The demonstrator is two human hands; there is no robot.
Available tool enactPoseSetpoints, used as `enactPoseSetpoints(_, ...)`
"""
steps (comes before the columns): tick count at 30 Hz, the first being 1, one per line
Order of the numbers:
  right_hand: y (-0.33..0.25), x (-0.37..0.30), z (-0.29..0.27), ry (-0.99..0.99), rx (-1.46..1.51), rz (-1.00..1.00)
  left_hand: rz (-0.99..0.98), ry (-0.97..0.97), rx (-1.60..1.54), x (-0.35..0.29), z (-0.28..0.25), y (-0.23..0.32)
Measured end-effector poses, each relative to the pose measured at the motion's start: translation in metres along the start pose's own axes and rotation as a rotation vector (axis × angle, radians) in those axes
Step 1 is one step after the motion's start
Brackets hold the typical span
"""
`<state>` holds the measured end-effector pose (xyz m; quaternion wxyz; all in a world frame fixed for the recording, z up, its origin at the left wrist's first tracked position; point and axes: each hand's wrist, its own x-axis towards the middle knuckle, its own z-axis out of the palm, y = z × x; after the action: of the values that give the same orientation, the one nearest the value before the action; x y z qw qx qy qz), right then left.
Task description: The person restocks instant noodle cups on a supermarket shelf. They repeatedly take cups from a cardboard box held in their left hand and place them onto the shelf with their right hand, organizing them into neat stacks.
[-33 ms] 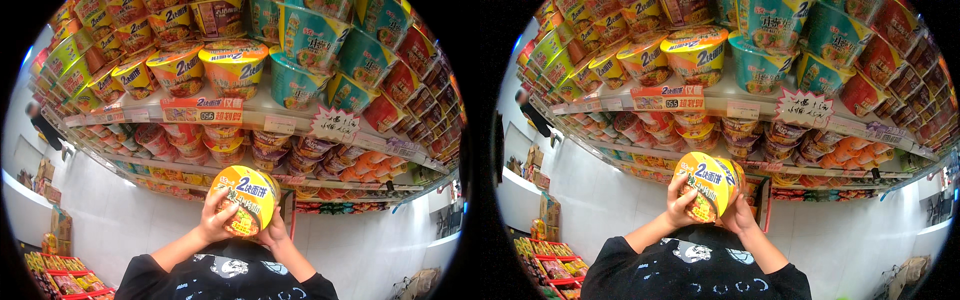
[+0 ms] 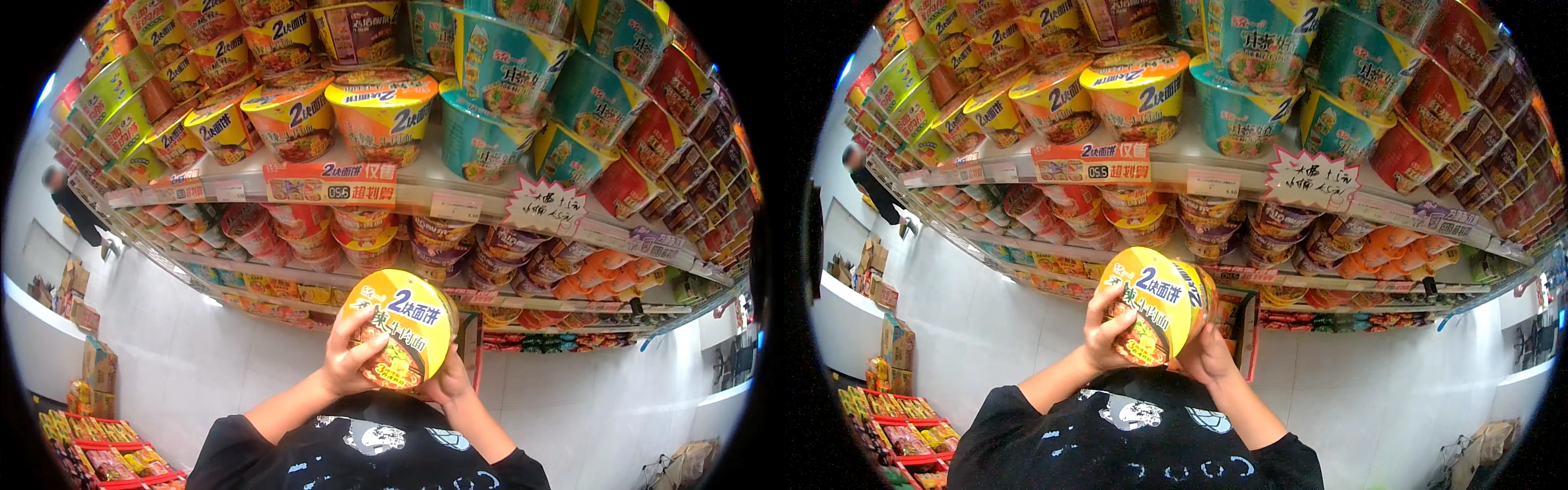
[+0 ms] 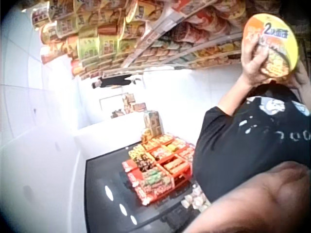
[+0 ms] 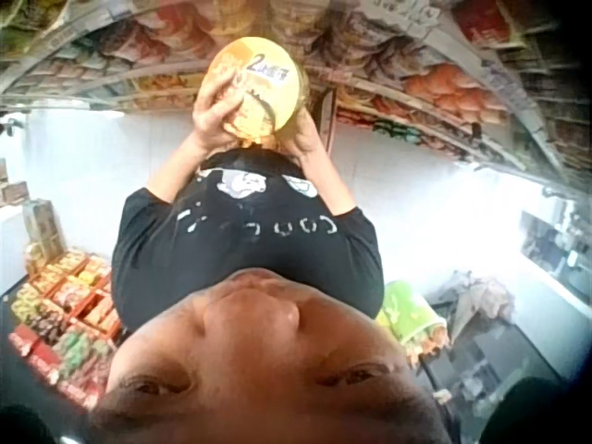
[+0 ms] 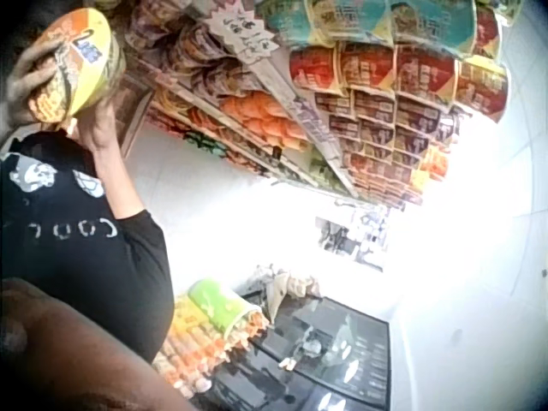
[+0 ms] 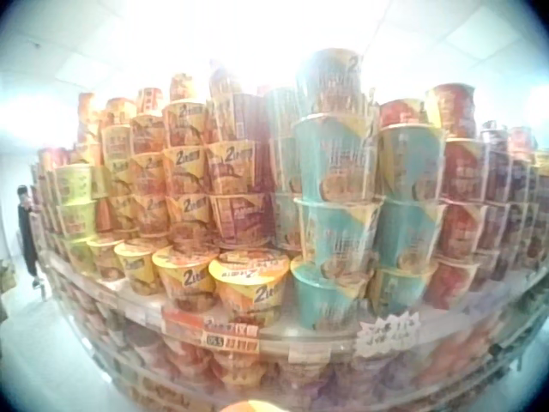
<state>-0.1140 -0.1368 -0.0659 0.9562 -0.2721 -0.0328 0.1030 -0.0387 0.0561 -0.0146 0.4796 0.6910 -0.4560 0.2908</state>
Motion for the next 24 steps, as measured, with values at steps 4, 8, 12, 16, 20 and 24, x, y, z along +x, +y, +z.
enactPoseSetpoints(4, -0.001, -0.007, -0.029, -0.006, -0.300, -0.140, 0.097, 0.033, -0.063, 0.071, -0.038, -0.003)
enactPoseSetpoints(8, 0.002, -0.019, -0.053, 0.335, -0.789, 0.007, 0.245, 0.168, 0.032, 0.163, -0.089, -0.005)
enactPoseSetpoints(12, 0.026, -0.052, -0.108, 0.472, -1.405, 0.104, 0.048, 0.173, -0.360, 0.252, -0.117, -0.012)
enactPoseSetpoints(16, 0.031, -0.067, -0.103, 0.453, -1.706, 0.135, -0.089, 0.097, -0.207, 0.315, -0.118, -0.042)
enactPoseSetpoints(20, 0.036, -0.063, -0.094, 0.420, -1.739, 0.116, -0.133, -0.004, -0.084, 0.339, -0.109, -0.086)
enactPoseSetpoints(24, 0.037, -0.064, -0.099, 0.394, -1.826, 0.117, -0.213, 0.017, 0.021, 0.345, -0.088, -0.093)
